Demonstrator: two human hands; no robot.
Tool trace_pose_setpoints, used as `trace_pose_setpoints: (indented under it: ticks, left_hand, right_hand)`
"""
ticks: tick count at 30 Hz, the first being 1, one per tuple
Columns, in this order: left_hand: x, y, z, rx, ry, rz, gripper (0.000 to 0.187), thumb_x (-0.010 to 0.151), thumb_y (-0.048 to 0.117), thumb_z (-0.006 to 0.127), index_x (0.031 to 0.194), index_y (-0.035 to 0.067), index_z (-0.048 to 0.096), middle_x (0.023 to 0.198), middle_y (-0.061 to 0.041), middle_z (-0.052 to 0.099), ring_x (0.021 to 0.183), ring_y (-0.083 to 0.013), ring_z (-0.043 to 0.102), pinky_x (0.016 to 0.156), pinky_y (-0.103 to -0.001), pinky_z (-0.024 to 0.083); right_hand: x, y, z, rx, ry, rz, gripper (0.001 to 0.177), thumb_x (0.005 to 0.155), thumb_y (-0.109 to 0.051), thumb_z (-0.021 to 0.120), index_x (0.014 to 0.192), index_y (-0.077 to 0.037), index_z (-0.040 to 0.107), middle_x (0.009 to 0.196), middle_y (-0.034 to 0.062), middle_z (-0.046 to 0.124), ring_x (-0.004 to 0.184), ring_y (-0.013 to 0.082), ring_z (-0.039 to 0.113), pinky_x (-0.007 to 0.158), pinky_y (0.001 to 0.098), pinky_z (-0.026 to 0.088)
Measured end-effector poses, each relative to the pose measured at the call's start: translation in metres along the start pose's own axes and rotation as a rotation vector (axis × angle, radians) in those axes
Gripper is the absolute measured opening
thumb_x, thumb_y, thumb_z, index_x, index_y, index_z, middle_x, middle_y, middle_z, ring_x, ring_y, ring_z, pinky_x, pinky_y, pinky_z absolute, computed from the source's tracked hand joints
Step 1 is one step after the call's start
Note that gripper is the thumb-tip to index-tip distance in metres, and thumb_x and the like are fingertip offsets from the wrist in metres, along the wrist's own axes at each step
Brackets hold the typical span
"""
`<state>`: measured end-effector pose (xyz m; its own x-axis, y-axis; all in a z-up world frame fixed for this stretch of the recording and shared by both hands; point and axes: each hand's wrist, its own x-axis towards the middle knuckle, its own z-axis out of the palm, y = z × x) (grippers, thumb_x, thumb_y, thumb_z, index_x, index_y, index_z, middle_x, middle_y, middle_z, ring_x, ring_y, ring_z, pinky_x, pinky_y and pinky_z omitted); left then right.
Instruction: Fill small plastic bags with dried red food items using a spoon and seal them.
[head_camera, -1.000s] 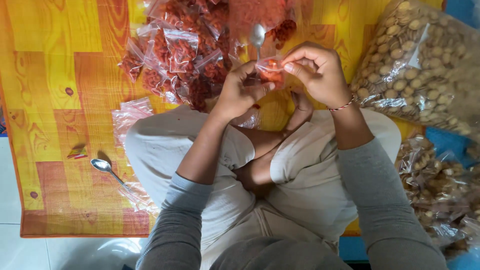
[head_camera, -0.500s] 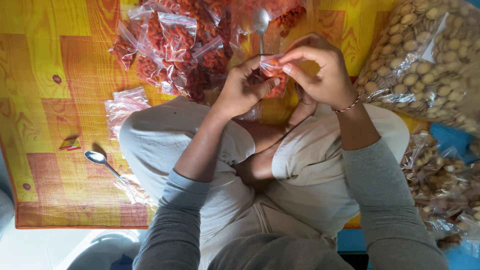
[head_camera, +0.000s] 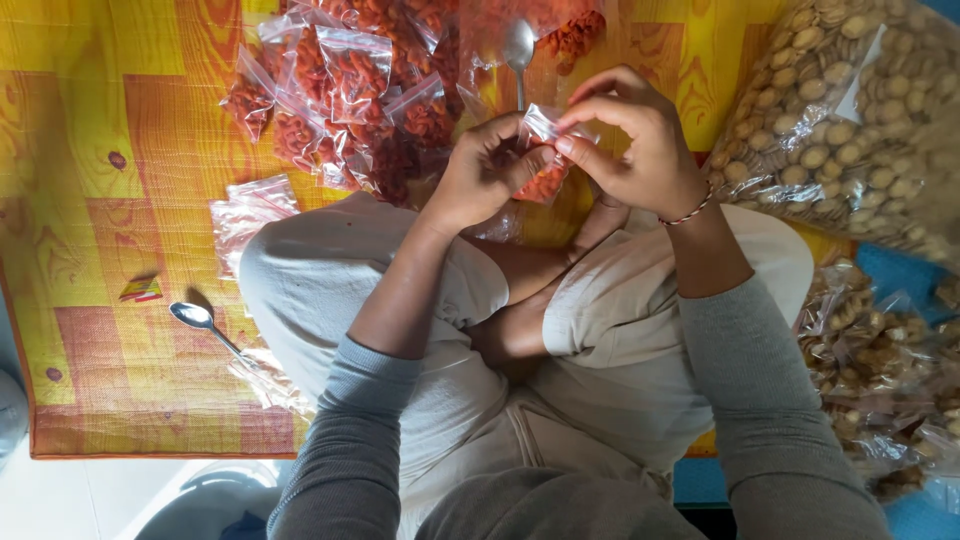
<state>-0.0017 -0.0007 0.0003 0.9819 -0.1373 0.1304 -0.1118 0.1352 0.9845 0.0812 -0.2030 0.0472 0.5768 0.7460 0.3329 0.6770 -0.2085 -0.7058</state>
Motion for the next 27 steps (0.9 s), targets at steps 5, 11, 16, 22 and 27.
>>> trace_pose_setpoints:
  ticks: [5, 11, 16, 22, 27]
  left_hand:
    - [-0.001, -0.009, -0.001, -0.060, 0.031, -0.005, 0.028, 0.105, 0.016, 0.066, 0.130, 0.004, 0.064, 0.113, -0.003, 0.072, 0.102, -0.0105, 0.065, 0.093, -0.025, 0.057]
    - [0.001, -0.005, 0.000, 0.016, 0.080, -0.012, 0.022, 0.106, 0.022, 0.065, 0.123, 0.009, 0.069, 0.098, 0.006, 0.067, 0.075, -0.0019, 0.049, 0.065, -0.019, 0.042]
    - [0.001, -0.011, 0.000, 0.004, 0.079, 0.005, 0.022, 0.105, 0.019, 0.066, 0.123, 0.008, 0.069, 0.107, 0.002, 0.072, 0.094, -0.0056, 0.062, 0.082, -0.021, 0.052]
    - [0.002, -0.015, -0.001, 0.030, 0.095, 0.090, 0.027, 0.109, 0.021, 0.058, 0.129, 0.005, 0.067, 0.122, -0.004, 0.073, 0.114, -0.0118, 0.067, 0.103, -0.027, 0.054]
    - [0.003, -0.011, 0.004, -0.048, 0.125, 0.078, 0.021, 0.104, 0.012, 0.067, 0.124, 0.006, 0.068, 0.118, -0.007, 0.074, 0.109, -0.0143, 0.071, 0.099, -0.027, 0.059]
  right_hand:
    - [0.000, -0.006, 0.005, 0.084, -0.044, 0.047, 0.023, 0.101, -0.007, 0.078, 0.120, 0.005, 0.072, 0.112, 0.0186, 0.060, 0.090, 0.0259, 0.066, 0.083, 0.0334, 0.059]
    - [0.001, -0.015, 0.007, 0.102, 0.031, 0.167, 0.018, 0.101, -0.002, 0.080, 0.117, 0.002, 0.072, 0.108, 0.0128, 0.064, 0.093, 0.0184, 0.064, 0.074, 0.0257, 0.057]
    - [-0.007, 0.002, 0.013, 0.152, 0.050, 0.231, 0.009, 0.101, 0.005, 0.078, 0.102, -0.001, 0.072, 0.100, 0.0098, 0.063, 0.087, 0.0160, 0.061, 0.074, 0.0242, 0.052]
    - [-0.012, 0.013, 0.020, 0.115, 0.142, 0.258, 0.012, 0.098, 0.004, 0.081, 0.097, -0.001, 0.070, 0.097, 0.0094, 0.066, 0.084, 0.0145, 0.062, 0.072, 0.0240, 0.051]
    - [-0.015, 0.014, 0.028, 0.091, 0.212, 0.323, 0.015, 0.097, 0.003, 0.082, 0.092, -0.003, 0.069, 0.090, 0.0072, 0.066, 0.075, 0.0112, 0.056, 0.066, 0.0232, 0.046]
